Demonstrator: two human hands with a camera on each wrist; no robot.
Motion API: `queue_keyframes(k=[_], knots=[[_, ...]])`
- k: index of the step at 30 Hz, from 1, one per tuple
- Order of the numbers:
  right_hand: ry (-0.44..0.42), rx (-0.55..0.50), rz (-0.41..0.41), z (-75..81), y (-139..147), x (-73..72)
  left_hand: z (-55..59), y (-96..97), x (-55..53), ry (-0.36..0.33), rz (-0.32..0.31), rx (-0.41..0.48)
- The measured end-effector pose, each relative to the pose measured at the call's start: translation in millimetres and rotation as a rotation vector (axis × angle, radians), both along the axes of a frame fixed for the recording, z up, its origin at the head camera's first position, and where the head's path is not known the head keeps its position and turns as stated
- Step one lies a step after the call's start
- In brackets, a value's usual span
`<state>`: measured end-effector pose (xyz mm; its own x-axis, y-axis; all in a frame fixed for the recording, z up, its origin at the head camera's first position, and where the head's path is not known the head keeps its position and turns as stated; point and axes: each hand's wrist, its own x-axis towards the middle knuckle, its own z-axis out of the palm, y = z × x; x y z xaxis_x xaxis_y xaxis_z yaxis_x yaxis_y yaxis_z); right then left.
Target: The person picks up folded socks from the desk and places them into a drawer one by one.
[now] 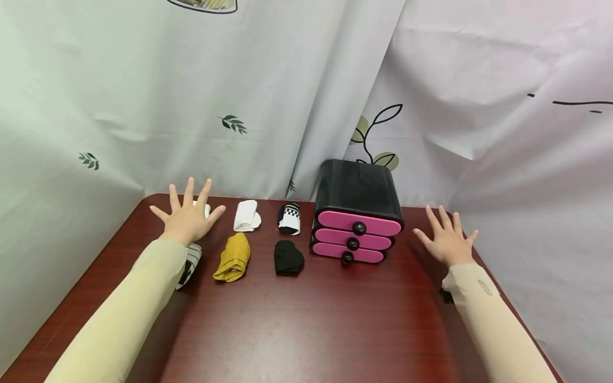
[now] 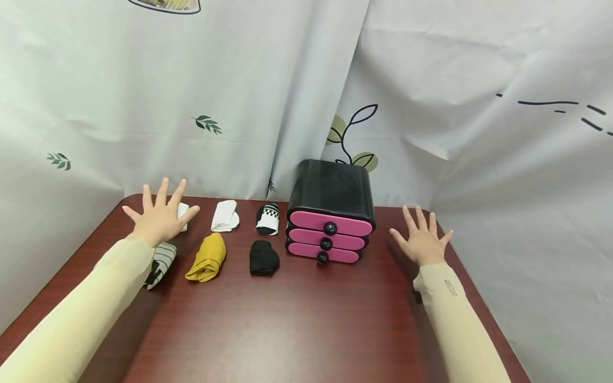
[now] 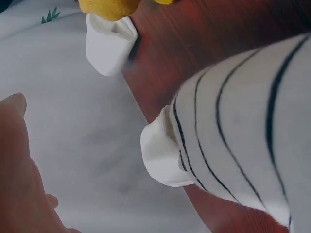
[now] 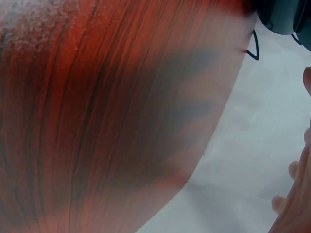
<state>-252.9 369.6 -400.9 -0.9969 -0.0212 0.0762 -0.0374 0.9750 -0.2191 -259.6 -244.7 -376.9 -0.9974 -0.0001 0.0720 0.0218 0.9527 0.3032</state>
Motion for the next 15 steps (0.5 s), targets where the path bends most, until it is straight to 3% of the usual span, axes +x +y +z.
queue_keyframes(k=[4,11,15], knots=[[0.021,0.005,0.011,-0.4,-2,1.7,0.9,0.2,4.3,-0.002,0.003,0.002],[0.111,-0.019,0.033,8.8,-6,11.9,8.2,12.1,13.8,0.052,-0.010,0.006],[0.203,-0.039,0.054,12.8,-9,19.3,9.9,19.9,20.1,0.088,-0.034,0.025]])
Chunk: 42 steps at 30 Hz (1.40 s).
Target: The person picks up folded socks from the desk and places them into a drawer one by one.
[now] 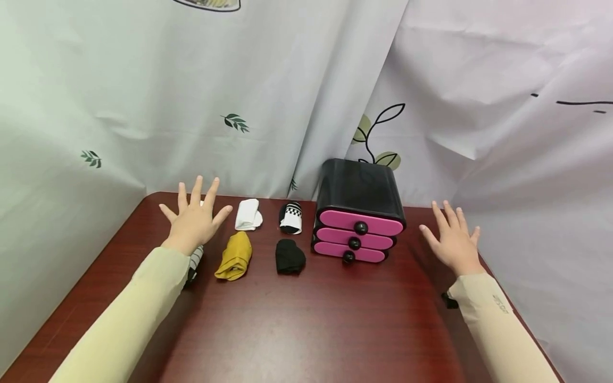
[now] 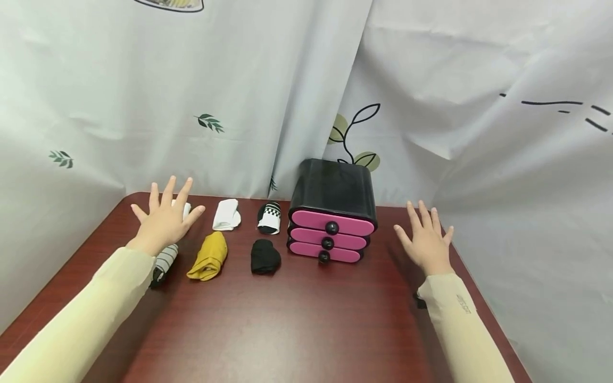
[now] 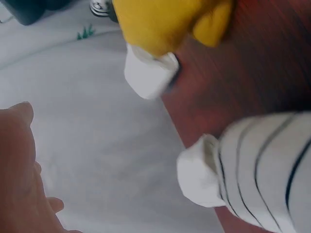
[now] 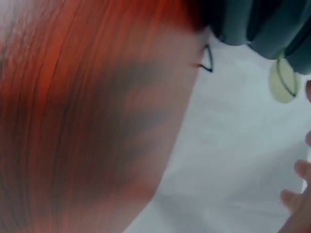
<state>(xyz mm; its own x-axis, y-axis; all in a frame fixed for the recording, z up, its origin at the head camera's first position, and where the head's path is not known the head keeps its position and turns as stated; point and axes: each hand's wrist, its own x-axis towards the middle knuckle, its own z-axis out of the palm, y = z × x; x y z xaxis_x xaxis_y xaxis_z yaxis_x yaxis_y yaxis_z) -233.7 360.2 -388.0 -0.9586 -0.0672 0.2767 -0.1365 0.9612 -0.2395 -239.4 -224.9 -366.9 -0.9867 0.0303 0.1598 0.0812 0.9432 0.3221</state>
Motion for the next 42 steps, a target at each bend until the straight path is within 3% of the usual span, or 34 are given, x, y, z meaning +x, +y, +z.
queue_keyframes(k=[5,11,16,25,29,34,37,42], knots=[[0.188,-0.019,0.081,9.1,-13,9.5,0.6,11.8,7.5,0.099,-0.026,0.055],[0.350,-0.003,0.212,18.4,-30,16.0,3.7,36.1,16.8,0.342,-0.101,0.116],[0.402,0.011,0.316,21.2,-40,15.5,3.7,60.8,22.2,0.524,-0.208,0.165],[0.423,0.010,0.440,20.0,-52,12.9,-0.8,108.8,30.3,0.643,-0.366,0.253],[0.426,0.006,0.453,17.0,-55,9.4,-3.6,129.6,32.9,0.606,-0.438,0.268],[0.407,0.021,0.472,13.9,-58,6.1,-7.2,157.8,38.6,0.457,-0.484,0.345],[0.396,0.028,0.476,12.3,-58,5.5,-9.2,175.4,41.3,0.349,-0.501,0.457],[0.385,0.015,0.476,11.6,-60,4.8,-9.4,199.5,44.2,0.129,-0.491,0.749]])
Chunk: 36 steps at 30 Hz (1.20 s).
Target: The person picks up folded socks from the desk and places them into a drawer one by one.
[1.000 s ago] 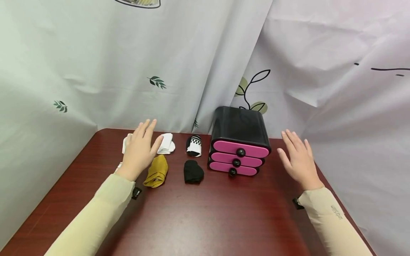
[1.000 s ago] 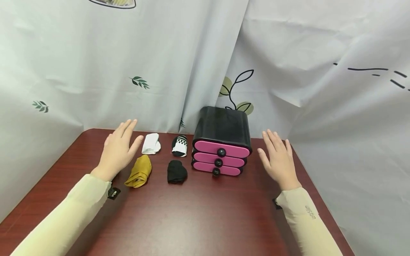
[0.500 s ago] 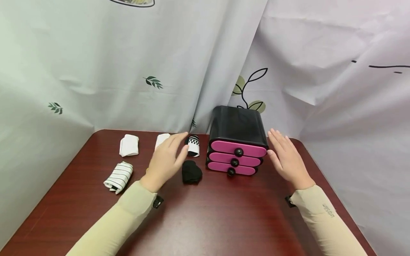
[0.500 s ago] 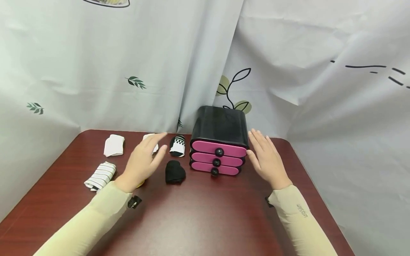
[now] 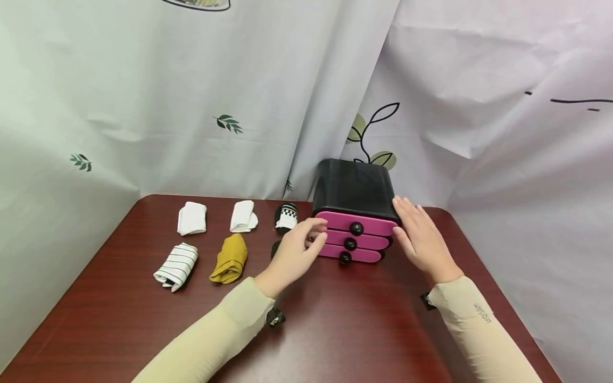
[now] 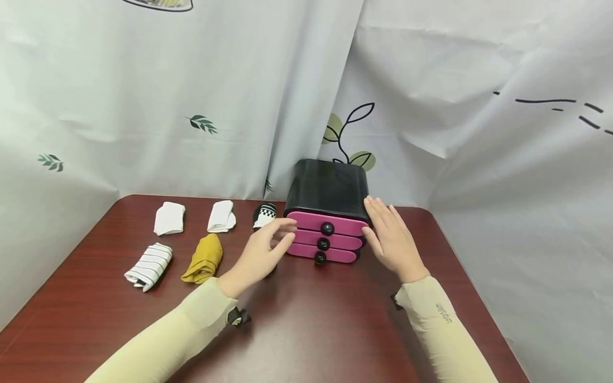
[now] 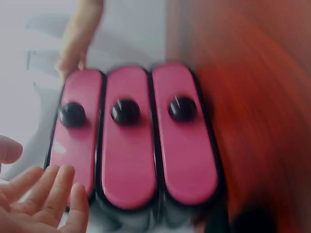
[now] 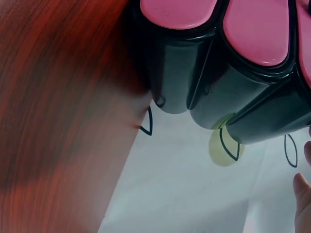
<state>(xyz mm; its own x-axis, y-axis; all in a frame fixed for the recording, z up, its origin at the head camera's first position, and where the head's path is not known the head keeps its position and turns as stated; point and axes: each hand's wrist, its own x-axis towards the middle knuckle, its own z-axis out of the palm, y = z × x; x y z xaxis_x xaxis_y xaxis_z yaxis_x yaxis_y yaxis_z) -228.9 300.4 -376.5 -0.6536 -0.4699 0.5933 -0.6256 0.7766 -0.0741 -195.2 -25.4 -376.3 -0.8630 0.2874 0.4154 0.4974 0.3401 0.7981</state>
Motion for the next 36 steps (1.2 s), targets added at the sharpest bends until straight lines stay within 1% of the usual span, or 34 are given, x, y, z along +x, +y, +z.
queue_keyframes(k=[4,7,11,15,20,24,29,36], knots=[[-0.011,-0.001,0.004,-0.4,-1,0.5,0.8,14.2,-0.7,-0.214,-0.055,0.165],[-0.016,0.014,0.008,-0.4,-1,0.3,0.2,21.6,-3.1,-0.358,-0.079,0.247],[-0.026,0.034,0.016,1.2,0,-0.9,-1.8,28.9,-7.5,-0.515,-0.116,0.341],[-0.017,0.027,0.035,1.4,2,-1.6,-2.0,36.9,-10.3,-0.636,-0.161,0.427],[-0.004,0.025,0.062,0.6,4,-3.2,-1.6,47.1,-15.5,-0.722,-0.181,0.488],[-0.017,0.023,0.085,2.2,5,-4.0,-0.5,53.6,-21.3,-0.779,-0.181,0.531],[-0.053,0.015,0.086,3.6,5,-2.4,-0.6,59.2,-27.9,-0.827,-0.139,0.564],[-0.050,0.013,0.078,2.1,5,-3.3,0.7,63.4,-27.6,-0.872,-0.064,0.594]])
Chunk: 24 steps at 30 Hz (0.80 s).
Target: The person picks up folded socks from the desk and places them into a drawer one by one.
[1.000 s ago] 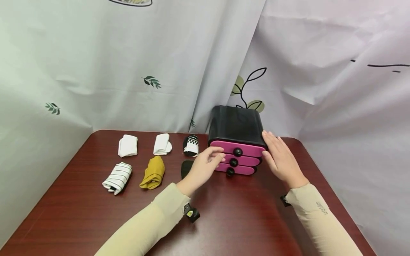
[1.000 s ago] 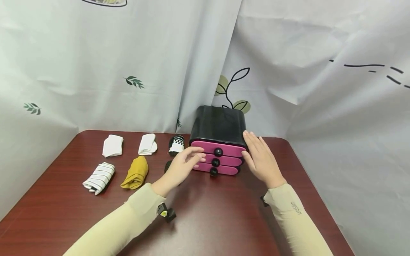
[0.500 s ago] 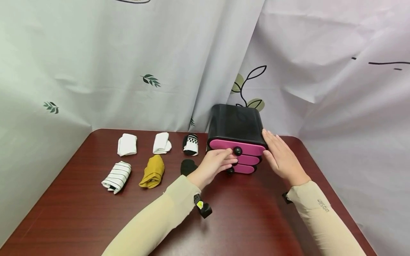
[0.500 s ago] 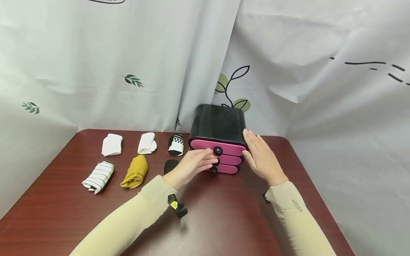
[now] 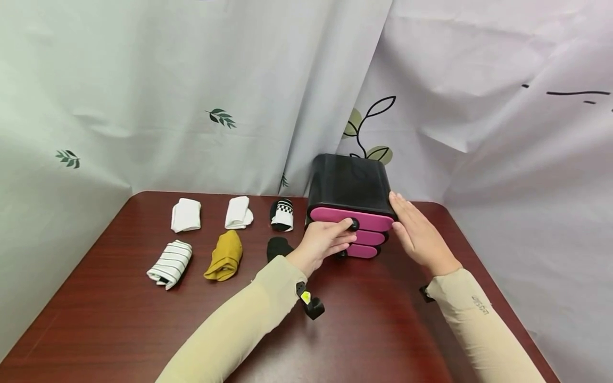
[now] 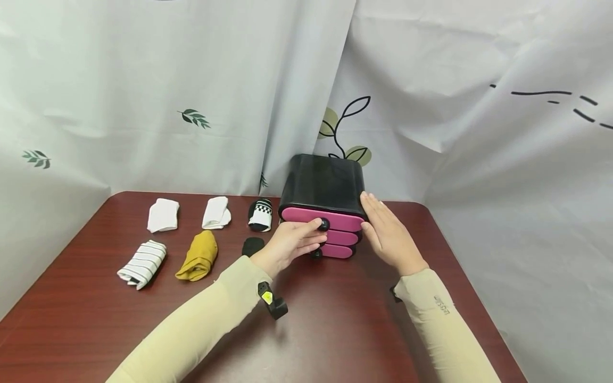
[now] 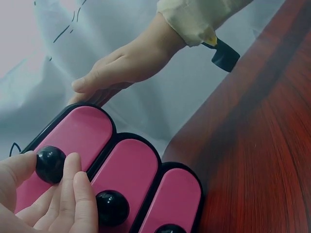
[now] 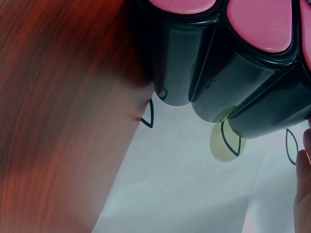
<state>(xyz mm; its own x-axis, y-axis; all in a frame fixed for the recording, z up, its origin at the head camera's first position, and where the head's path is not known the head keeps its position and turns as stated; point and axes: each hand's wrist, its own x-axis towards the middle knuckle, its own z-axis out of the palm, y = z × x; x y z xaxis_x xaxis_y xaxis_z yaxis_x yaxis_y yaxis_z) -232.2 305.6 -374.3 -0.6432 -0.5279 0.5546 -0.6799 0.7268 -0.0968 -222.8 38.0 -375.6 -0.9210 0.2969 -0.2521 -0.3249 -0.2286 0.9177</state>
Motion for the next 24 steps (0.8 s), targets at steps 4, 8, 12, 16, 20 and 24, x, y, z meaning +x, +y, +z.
queue_keyframes(k=[4,8,12,16,20,24], knots=[[0.014,-0.004,0.007,-0.4,0,-0.4,1.1,1.9,0.1,-0.019,0.020,0.007],[0.019,0.000,0.007,0.8,0,0.1,1.2,2.3,0.7,-0.040,0.030,0.011],[0.012,0.005,0.009,4.3,0,1.3,0.2,2.0,3.4,-0.049,0.041,0.009],[-0.009,0.023,0.007,7.5,1,2.0,-1.6,1.9,8.2,-0.049,0.049,0.014],[-0.042,0.024,0.018,13.3,1,4.1,-4.9,2.2,14.3,-0.027,0.045,0.028],[-0.078,0.025,0.015,18.4,2,7.0,-7.8,4.1,23.1,-0.011,0.058,0.045]])
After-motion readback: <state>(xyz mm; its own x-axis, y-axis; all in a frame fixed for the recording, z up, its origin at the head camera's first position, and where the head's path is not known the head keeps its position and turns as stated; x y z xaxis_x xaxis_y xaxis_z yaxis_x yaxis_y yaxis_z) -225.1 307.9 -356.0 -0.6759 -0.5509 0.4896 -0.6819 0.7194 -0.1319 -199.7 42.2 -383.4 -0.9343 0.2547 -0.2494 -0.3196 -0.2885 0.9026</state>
